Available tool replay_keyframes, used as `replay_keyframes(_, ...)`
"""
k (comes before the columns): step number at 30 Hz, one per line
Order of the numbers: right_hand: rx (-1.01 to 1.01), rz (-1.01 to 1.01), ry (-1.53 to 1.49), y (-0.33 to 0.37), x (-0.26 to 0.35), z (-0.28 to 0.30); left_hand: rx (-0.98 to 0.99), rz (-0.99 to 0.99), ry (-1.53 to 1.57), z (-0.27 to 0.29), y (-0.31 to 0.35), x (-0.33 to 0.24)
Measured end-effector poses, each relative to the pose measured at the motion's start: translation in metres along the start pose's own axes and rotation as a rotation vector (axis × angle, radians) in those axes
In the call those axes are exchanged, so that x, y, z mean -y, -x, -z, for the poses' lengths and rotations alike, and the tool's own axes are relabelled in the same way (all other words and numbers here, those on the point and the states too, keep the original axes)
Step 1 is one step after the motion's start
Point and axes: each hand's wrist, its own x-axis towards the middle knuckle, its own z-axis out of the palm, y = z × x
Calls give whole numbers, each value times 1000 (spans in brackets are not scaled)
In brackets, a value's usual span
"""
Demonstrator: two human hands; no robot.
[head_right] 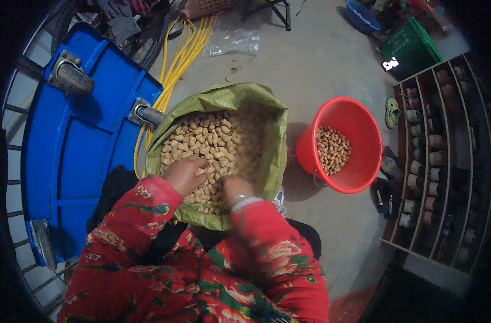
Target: The person sits on the floor and repeatedly picks peanuts from a large green sack, inspects them by hand, and transfers selected peanuts into a red bucket. The process continues throughout the clip with consistent hand motions and no tools used.
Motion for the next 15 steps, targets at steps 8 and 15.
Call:
replay_keyframes(8,-25,-111,-654,0,-1,0,-120,-10,172,8,0,-4)
replay_keyframes(15,155,-45,-1711,18,7,38,-174,-45,265,19,1,-12)
